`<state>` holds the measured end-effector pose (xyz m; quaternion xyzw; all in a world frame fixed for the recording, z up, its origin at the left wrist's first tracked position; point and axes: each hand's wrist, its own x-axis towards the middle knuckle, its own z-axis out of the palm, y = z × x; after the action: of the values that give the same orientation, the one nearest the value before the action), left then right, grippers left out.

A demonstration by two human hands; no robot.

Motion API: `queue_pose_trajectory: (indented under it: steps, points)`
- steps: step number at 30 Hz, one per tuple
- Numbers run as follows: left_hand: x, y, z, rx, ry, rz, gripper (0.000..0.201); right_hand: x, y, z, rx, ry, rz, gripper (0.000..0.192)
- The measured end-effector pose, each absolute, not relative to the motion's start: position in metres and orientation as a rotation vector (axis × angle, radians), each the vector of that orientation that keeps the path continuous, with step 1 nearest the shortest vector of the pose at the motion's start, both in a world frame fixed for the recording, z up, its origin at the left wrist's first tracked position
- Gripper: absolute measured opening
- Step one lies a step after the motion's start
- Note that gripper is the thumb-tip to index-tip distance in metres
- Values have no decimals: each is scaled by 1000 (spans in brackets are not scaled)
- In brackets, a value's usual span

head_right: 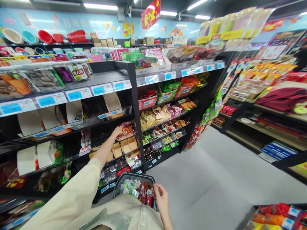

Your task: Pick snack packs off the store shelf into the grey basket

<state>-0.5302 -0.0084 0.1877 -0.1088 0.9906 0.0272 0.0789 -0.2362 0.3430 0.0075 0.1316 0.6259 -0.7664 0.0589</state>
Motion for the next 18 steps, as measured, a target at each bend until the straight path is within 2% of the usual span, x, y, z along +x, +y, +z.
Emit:
queue_pose_trajectory:
  steps: [9, 14, 18]
  points:
    - [-524, 2, 171, -470, 3117, -97, 34, -231, 348, 7, 415, 1960, -2271, 68]
    - [-523, -1, 166, -407, 3048, -106, 35, -229, 348, 16, 407, 2006, -2216, 69]
    - [-517, 4, 169, -382, 3051, -120, 24, -226, 349, 17, 383, 2003, -2210, 65]
